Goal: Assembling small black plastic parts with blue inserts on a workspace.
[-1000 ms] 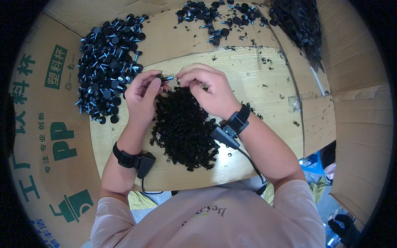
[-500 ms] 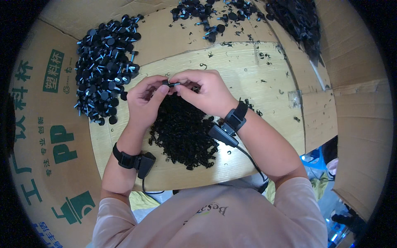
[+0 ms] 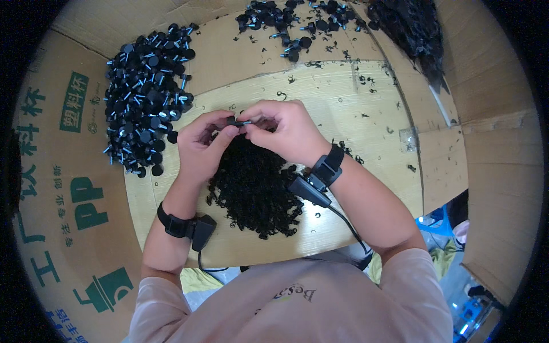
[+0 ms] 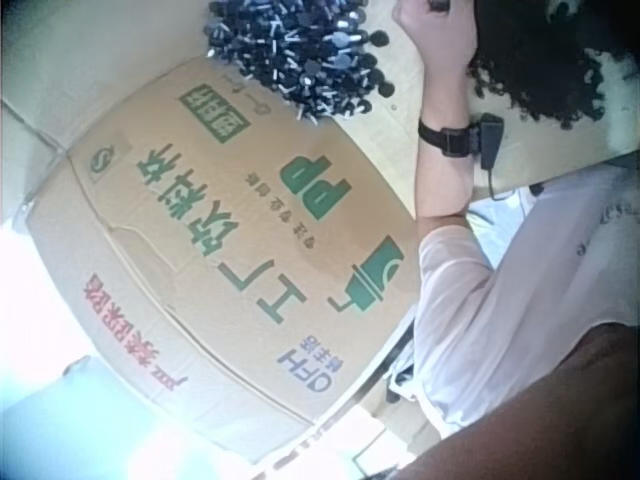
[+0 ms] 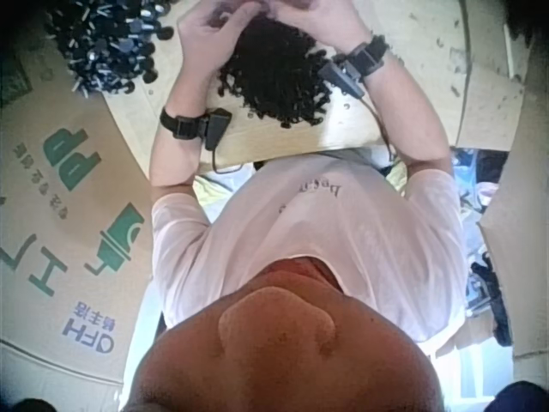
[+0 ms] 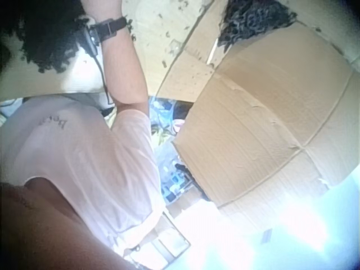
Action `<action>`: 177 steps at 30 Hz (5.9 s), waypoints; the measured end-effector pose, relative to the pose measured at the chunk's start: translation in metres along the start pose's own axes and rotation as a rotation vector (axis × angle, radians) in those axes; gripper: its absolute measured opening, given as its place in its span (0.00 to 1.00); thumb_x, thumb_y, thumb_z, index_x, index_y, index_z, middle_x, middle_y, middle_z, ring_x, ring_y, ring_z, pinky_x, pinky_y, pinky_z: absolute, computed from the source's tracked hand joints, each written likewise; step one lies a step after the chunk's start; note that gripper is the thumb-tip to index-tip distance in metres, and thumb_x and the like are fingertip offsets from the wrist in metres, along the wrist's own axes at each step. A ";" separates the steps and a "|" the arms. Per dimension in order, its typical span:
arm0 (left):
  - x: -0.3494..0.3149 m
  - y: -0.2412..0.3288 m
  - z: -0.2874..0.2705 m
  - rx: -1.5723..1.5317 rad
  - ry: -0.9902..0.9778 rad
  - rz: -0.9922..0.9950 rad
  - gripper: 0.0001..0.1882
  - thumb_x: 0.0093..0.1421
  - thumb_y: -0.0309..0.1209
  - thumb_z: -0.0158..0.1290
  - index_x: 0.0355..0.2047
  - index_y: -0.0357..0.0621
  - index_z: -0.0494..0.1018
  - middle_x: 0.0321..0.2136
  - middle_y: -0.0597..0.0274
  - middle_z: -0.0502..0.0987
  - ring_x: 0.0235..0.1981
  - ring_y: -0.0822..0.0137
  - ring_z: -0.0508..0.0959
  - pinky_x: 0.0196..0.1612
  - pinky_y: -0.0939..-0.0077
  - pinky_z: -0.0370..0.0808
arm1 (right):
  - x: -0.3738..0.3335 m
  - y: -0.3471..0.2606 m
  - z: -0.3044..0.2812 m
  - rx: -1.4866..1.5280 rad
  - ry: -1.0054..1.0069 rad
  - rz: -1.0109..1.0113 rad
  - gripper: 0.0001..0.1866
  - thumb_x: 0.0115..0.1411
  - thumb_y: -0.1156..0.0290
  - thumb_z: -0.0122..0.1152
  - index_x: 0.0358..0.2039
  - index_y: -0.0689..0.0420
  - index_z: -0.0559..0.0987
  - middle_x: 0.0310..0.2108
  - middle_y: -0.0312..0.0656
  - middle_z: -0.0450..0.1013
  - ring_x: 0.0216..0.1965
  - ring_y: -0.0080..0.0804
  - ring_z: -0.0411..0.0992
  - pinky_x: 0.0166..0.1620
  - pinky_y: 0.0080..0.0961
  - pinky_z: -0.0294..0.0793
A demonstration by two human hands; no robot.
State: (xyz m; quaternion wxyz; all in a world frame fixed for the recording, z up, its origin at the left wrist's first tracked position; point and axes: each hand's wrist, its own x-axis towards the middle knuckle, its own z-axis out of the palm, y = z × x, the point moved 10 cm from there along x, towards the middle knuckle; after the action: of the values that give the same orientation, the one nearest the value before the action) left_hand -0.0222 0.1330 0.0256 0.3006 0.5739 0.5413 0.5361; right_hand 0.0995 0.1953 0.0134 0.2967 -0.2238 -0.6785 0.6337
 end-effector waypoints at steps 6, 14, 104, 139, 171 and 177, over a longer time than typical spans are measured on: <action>0.002 0.005 0.000 0.066 -0.011 0.033 0.14 0.55 0.18 0.59 0.43 0.32 0.75 0.32 0.57 0.79 0.33 0.72 0.79 0.37 0.81 0.75 | 0.000 0.004 -0.002 0.132 0.003 0.019 0.08 0.55 0.81 0.60 0.37 0.66 0.80 0.32 0.42 0.79 0.34 0.22 0.77 0.40 0.18 0.77; 0.003 0.018 0.005 0.151 -0.014 0.151 0.15 0.51 0.20 0.62 0.41 0.34 0.77 0.31 0.55 0.79 0.31 0.70 0.79 0.36 0.78 0.76 | 0.001 0.015 -0.005 0.167 0.026 0.110 0.06 0.55 0.81 0.60 0.34 0.67 0.80 0.27 0.41 0.78 0.27 0.19 0.75 0.33 0.17 0.75; -0.018 0.005 -0.055 -0.431 0.404 -0.054 0.14 0.54 0.12 0.55 0.42 0.30 0.71 0.38 0.50 0.79 0.39 0.63 0.80 0.44 0.74 0.78 | -0.132 -0.159 -0.284 0.200 1.029 -0.435 0.09 0.66 0.68 0.52 0.39 0.61 0.76 0.35 0.42 0.76 0.37 0.26 0.74 0.43 0.23 0.74; -0.124 0.132 0.050 0.116 0.165 0.455 0.13 0.49 0.12 0.56 0.37 0.34 0.76 0.37 0.49 0.78 0.44 0.53 0.78 0.49 0.64 0.74 | -0.134 -0.023 0.037 0.501 0.118 0.193 0.07 0.68 0.68 0.48 0.37 0.59 0.71 0.30 0.32 0.69 0.31 0.19 0.71 0.36 0.17 0.71; -0.126 0.041 0.070 -0.729 0.307 -0.233 0.16 0.56 0.15 0.52 0.46 0.36 0.70 0.49 0.52 0.70 0.49 0.63 0.74 0.51 0.60 0.77 | -0.189 -0.086 -0.189 0.801 0.752 -0.502 0.09 0.68 0.70 0.47 0.40 0.64 0.70 0.41 0.43 0.68 0.50 0.35 0.68 0.62 0.35 0.65; -0.112 0.073 0.064 -0.389 0.335 -0.136 0.18 0.52 0.10 0.55 0.44 0.34 0.72 0.48 0.57 0.67 0.48 0.66 0.73 0.53 0.76 0.74 | -0.160 -0.088 -0.135 0.598 0.648 -0.266 0.05 0.66 0.72 0.50 0.40 0.58 0.73 0.39 0.36 0.70 0.33 0.15 0.66 0.34 0.13 0.68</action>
State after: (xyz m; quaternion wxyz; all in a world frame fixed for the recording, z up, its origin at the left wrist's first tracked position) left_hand 0.0781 0.0248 0.0452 0.3467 0.3708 0.5075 0.6963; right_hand 0.3141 0.1761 0.0847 0.6239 -0.2258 -0.3610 0.6554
